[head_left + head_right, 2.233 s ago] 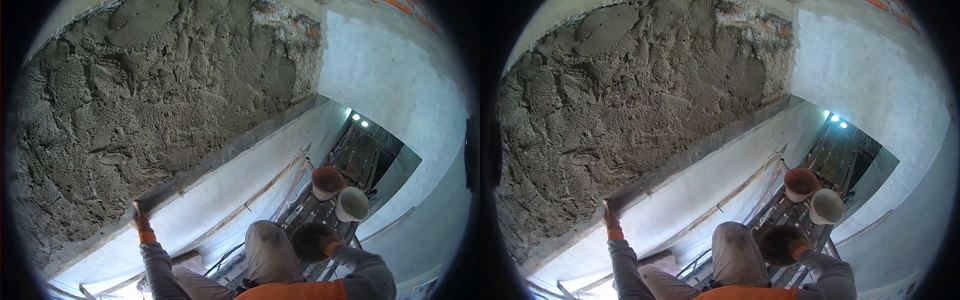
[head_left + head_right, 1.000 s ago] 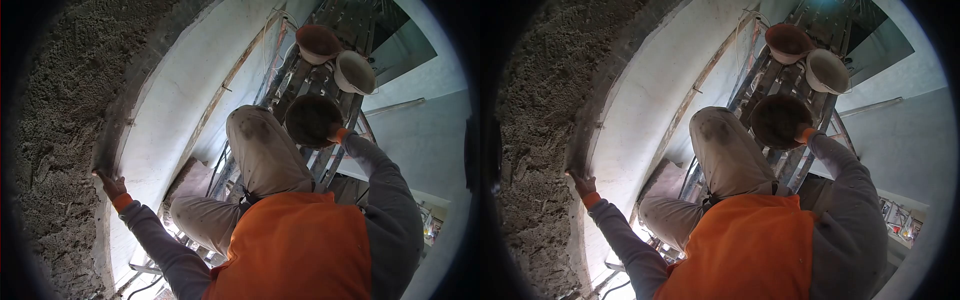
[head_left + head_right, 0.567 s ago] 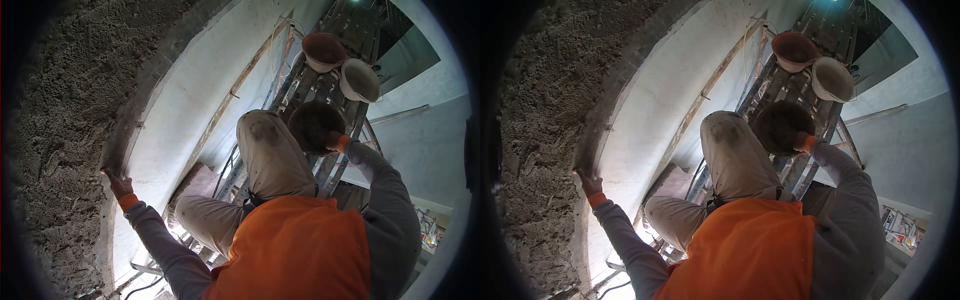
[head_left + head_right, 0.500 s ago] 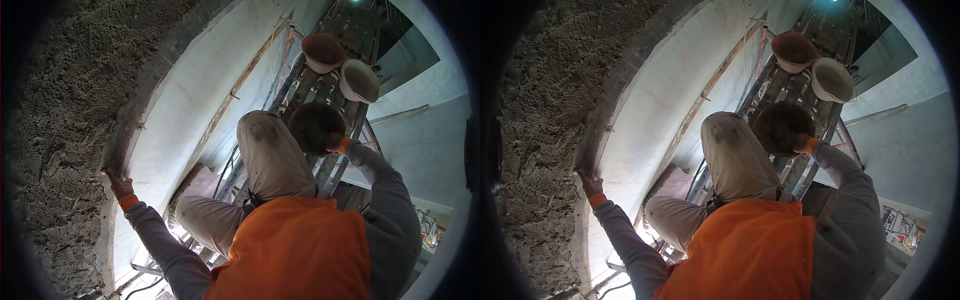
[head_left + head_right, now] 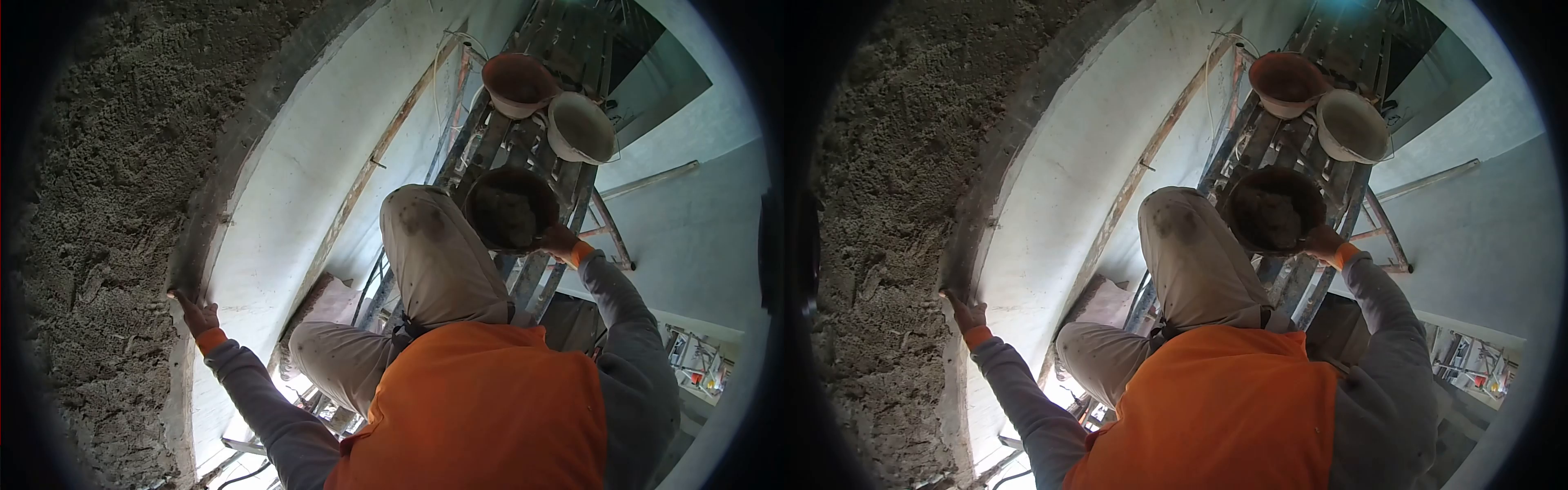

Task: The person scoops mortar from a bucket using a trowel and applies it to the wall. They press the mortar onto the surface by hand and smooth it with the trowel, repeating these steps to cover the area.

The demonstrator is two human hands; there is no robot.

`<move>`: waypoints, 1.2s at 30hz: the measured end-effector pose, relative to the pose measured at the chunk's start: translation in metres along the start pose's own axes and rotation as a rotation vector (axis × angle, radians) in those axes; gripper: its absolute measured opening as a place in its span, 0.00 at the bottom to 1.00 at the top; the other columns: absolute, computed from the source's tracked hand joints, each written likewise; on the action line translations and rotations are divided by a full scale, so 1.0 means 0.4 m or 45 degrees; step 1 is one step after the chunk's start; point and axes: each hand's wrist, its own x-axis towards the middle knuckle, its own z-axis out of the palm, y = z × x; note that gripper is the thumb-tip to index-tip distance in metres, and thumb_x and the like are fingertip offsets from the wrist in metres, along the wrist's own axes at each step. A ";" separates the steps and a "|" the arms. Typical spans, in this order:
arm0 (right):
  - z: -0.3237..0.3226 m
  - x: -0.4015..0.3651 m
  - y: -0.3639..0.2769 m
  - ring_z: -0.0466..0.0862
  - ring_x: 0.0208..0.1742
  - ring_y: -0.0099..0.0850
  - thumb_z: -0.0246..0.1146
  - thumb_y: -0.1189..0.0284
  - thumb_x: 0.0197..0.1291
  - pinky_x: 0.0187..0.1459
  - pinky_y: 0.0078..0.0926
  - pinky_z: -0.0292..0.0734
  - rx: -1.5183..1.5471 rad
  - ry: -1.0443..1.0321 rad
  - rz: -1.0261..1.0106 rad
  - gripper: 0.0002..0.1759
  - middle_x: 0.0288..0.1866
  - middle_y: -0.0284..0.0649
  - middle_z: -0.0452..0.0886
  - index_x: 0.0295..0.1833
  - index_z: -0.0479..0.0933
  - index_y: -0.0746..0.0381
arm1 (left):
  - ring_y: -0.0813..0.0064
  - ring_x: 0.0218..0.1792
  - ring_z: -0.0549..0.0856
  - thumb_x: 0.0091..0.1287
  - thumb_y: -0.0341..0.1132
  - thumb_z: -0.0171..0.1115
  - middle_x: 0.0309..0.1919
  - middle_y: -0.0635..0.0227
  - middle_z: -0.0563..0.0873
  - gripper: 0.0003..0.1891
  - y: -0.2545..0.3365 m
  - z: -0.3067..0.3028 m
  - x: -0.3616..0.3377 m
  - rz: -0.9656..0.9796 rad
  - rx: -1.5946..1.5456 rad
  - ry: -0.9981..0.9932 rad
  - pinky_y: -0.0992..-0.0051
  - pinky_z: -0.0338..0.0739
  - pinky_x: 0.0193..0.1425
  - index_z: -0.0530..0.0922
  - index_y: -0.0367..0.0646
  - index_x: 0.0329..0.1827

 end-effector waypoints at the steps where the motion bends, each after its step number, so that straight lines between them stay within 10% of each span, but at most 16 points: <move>1: -0.009 -0.030 -0.072 0.64 0.07 0.23 0.59 0.74 0.53 0.09 0.24 0.56 0.242 0.101 0.276 0.12 0.10 0.34 0.64 0.19 0.69 0.62 | 0.63 0.52 0.72 0.53 0.71 0.57 0.62 0.62 0.69 0.51 -0.003 -0.007 0.010 0.000 0.006 0.002 0.57 0.71 0.46 0.61 0.37 0.67; 5: -0.021 -0.052 -0.059 0.67 0.12 0.23 0.60 0.68 0.51 0.14 0.26 0.61 0.625 0.251 0.654 0.09 0.14 0.32 0.68 0.26 0.75 0.63 | 0.62 0.56 0.70 0.53 0.71 0.57 0.65 0.62 0.66 0.51 -0.021 -0.022 0.038 0.041 0.047 0.011 0.56 0.70 0.49 0.59 0.36 0.69; 14: 0.006 -0.084 -0.141 0.68 0.13 0.25 0.54 0.70 0.52 0.15 0.26 0.63 0.732 0.438 0.596 0.05 0.16 0.33 0.67 0.28 0.71 0.60 | 0.57 0.70 0.56 0.53 0.72 0.55 0.71 0.61 0.57 0.54 -0.013 -0.010 0.010 0.115 0.108 -0.085 0.42 0.51 0.66 0.51 0.40 0.73; 18: 0.023 -0.114 -0.156 0.72 0.16 0.25 0.53 0.74 0.49 0.18 0.23 0.66 1.073 0.372 0.194 0.06 0.21 0.34 0.71 0.34 0.72 0.61 | 0.55 0.71 0.54 0.52 0.73 0.55 0.72 0.60 0.55 0.55 -0.023 -0.010 0.004 0.144 0.090 -0.090 0.40 0.48 0.66 0.50 0.40 0.73; 24: -0.007 -0.163 -0.397 0.73 0.22 0.22 0.54 0.74 0.49 0.19 0.21 0.69 1.452 0.365 -0.026 0.22 0.30 0.33 0.71 0.53 0.69 0.66 | 0.56 0.64 0.68 0.53 0.40 0.71 0.67 0.50 0.63 0.54 -0.005 -0.016 0.047 -0.119 0.012 0.007 0.59 0.64 0.67 0.39 0.55 0.75; 28: -0.032 -0.126 -0.492 0.72 0.22 0.22 0.56 0.73 0.52 0.18 0.19 0.70 1.808 0.353 -0.260 0.25 0.33 0.34 0.70 0.58 0.67 0.67 | 0.50 0.70 0.55 0.50 0.74 0.55 0.72 0.55 0.54 0.57 -0.065 -0.056 0.059 0.358 0.562 -0.198 0.47 0.53 0.67 0.47 0.41 0.73; 36: -0.205 0.019 -0.769 0.73 0.24 0.20 0.55 0.70 0.56 0.20 0.19 0.72 2.158 0.448 -0.847 0.17 0.34 0.32 0.74 0.52 0.70 0.65 | 0.53 0.71 0.54 0.44 0.83 0.43 0.72 0.62 0.56 0.60 -0.011 0.026 -0.032 0.000 0.043 0.006 0.46 0.48 0.69 0.52 0.45 0.73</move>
